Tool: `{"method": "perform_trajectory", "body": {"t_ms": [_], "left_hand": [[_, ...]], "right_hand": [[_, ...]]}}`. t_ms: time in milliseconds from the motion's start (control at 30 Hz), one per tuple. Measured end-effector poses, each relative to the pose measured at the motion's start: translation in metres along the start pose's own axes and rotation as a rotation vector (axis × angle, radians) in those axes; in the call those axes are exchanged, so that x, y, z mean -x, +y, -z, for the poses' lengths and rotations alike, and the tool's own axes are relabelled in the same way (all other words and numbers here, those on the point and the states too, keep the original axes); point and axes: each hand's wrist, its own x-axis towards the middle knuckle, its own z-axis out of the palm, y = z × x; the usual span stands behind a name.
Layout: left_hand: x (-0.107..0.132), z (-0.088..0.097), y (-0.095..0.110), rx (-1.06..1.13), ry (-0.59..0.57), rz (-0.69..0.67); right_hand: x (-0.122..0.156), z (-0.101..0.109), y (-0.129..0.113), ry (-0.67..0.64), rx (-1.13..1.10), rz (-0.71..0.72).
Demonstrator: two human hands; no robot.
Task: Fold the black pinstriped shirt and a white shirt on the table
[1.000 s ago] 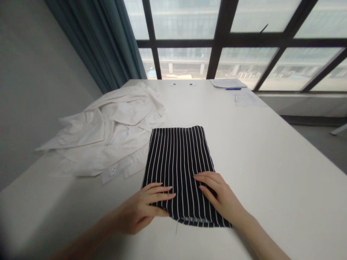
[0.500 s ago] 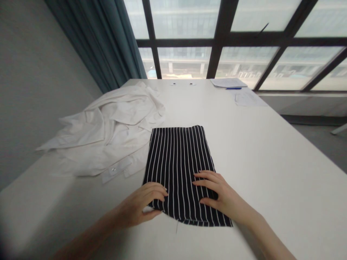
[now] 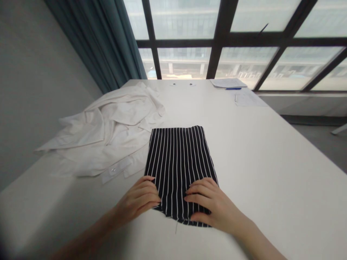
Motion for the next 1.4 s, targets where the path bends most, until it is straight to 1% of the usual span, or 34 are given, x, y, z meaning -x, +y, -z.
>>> {"method": "perform_trajectory", "body": {"t_ms": [100, 233, 367, 467, 600, 767, 933, 1000, 1067, 1167, 1267, 1333, 1400], "left_hand": [[0.0, -0.001, 0.0, 0.01, -0.056, 0.018], [0.003, -0.005, -0.001, 0.013, -0.134, 0.062], [0.005, -0.005, 0.0, 0.026, -0.154, 0.083], [0.005, -0.004, 0.001, 0.023, -0.154, 0.08], [0.005, -0.002, -0.001, -0.032, -0.138, 0.054], [0.004, 0.0, -0.002, -0.084, -0.082, 0.01], [0.002, 0.002, -0.003, -0.091, -0.025, -0.032], [0.003, 0.002, -0.004, -0.08, -0.032, -0.03], [0.004, 0.002, -0.005, -0.066, -0.065, -0.008], [0.007, 0.001, -0.006, -0.066, -0.133, 0.026], [0.007, 0.0, -0.006, -0.085, -0.157, 0.03], [0.006, 0.001, -0.005, -0.088, -0.149, 0.012], [0.004, 0.002, -0.005, -0.084, -0.138, -0.007]], "right_hand": [[-0.004, -0.005, -0.007, -0.044, 0.056, -0.009], [-0.003, -0.008, -0.006, -0.007, 0.039, -0.006], [-0.003, -0.006, -0.002, 0.045, -0.046, 0.034], [-0.003, -0.002, -0.001, 0.068, -0.133, 0.044], [-0.002, 0.003, 0.0, 0.095, -0.233, 0.031], [-0.002, 0.004, 0.0, 0.117, -0.297, 0.023], [-0.003, 0.005, -0.001, 0.066, -0.305, 0.005], [-0.004, 0.006, -0.003, 0.045, -0.3, -0.007], [-0.004, 0.007, -0.003, 0.044, -0.306, -0.005], [-0.001, 0.007, -0.001, 0.093, -0.258, -0.013], [0.003, 0.005, 0.004, 0.152, -0.096, -0.097], [0.006, 0.002, 0.009, 0.139, 0.014, -0.184], [0.007, -0.001, 0.012, 0.086, 0.084, -0.258]]}}
